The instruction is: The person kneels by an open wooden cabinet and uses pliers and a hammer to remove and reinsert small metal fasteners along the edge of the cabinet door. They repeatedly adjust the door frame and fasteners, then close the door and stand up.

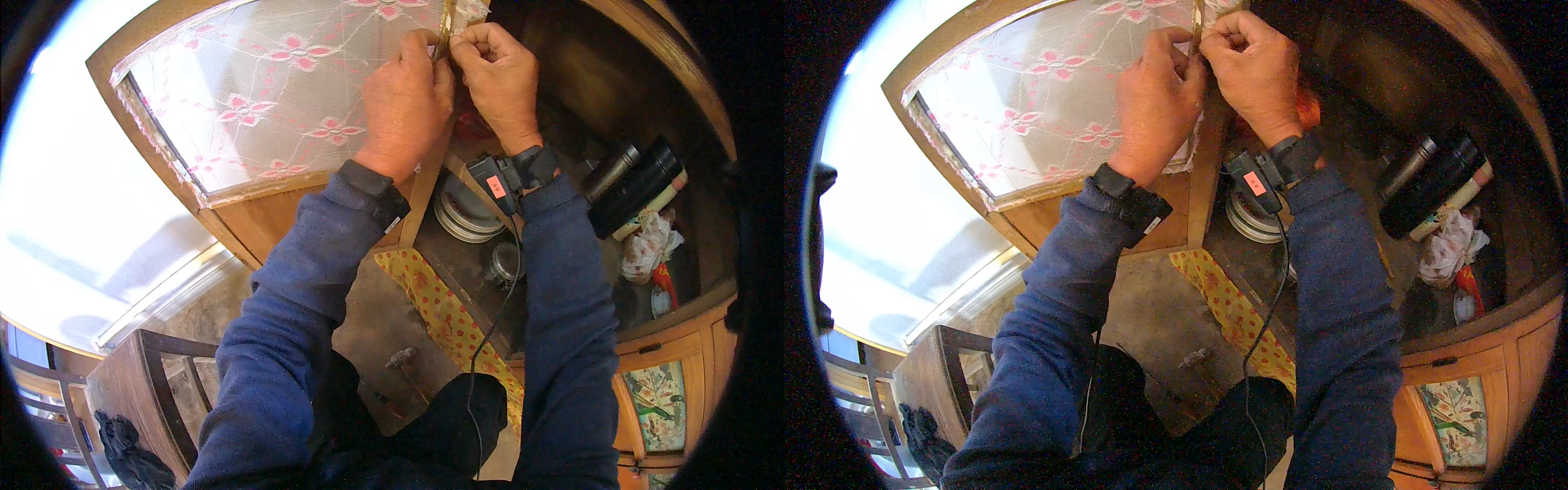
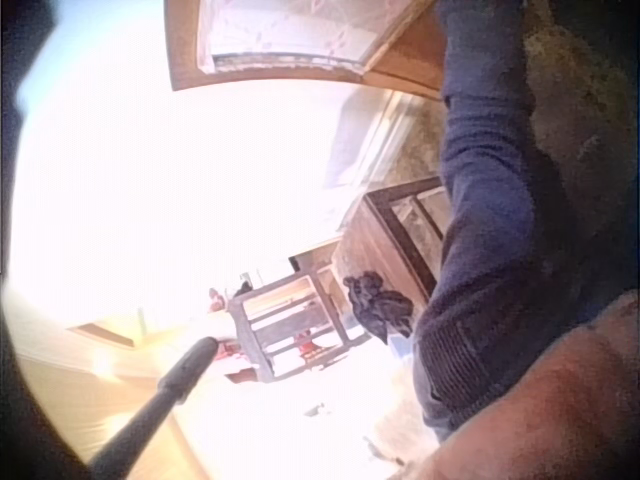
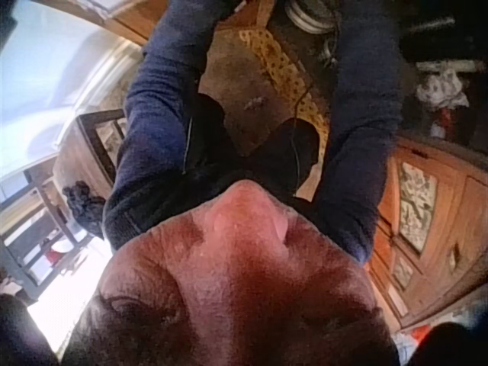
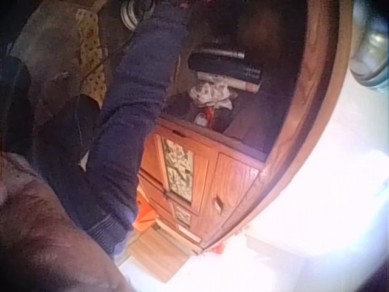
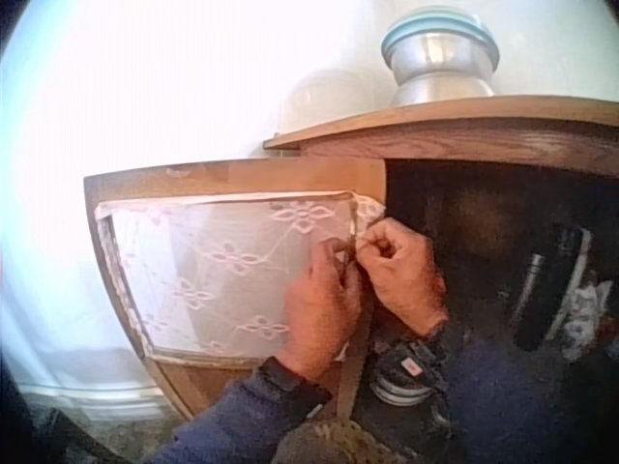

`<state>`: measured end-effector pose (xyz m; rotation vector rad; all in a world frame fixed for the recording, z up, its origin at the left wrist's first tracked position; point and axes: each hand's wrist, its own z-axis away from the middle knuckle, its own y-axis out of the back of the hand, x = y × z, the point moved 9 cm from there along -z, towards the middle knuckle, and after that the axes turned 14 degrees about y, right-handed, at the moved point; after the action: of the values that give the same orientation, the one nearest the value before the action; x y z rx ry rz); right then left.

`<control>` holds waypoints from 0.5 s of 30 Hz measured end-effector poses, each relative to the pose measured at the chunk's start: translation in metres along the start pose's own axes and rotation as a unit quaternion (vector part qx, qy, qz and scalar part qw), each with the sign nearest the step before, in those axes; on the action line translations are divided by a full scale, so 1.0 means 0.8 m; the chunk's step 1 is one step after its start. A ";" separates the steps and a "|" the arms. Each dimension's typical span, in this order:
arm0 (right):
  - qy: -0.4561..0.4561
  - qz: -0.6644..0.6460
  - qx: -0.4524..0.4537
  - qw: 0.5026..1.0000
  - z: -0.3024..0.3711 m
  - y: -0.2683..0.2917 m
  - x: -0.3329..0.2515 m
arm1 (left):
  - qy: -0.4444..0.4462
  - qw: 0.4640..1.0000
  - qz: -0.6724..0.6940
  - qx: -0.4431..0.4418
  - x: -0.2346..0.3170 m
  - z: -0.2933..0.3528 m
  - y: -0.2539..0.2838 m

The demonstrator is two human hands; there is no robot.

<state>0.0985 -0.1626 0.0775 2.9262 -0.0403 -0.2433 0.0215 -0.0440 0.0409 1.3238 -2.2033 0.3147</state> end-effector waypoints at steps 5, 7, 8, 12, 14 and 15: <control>-0.060 -0.076 -0.005 0.995 0.000 -0.008 0.032 | -0.010 1.000 -0.014 0.012 -0.009 -0.006 -0.006; -0.067 -0.082 -0.010 0.994 -0.001 -0.012 0.041 | -0.004 1.000 -0.013 0.001 -0.016 -0.011 -0.010; -0.070 -0.091 -0.007 0.993 -0.001 -0.013 0.045 | -0.004 1.000 -0.017 -0.001 -0.019 -0.013 -0.011; -0.085 -0.126 -0.007 0.988 -0.002 -0.019 0.058 | -0.017 1.000 -0.011 0.003 -0.022 -0.021 -0.014; -0.091 -0.131 -0.010 0.987 -0.003 -0.022 0.064 | -0.013 1.000 -0.019 -0.002 -0.025 -0.025 -0.016; -0.094 -0.128 -0.011 0.987 -0.003 -0.023 0.066 | -0.005 1.000 -0.017 -0.017 -0.027 -0.026 -0.018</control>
<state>0.1512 -0.1466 0.0676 2.8725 0.3085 -0.5546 0.0491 -0.0255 0.0445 1.3461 -2.1810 0.2564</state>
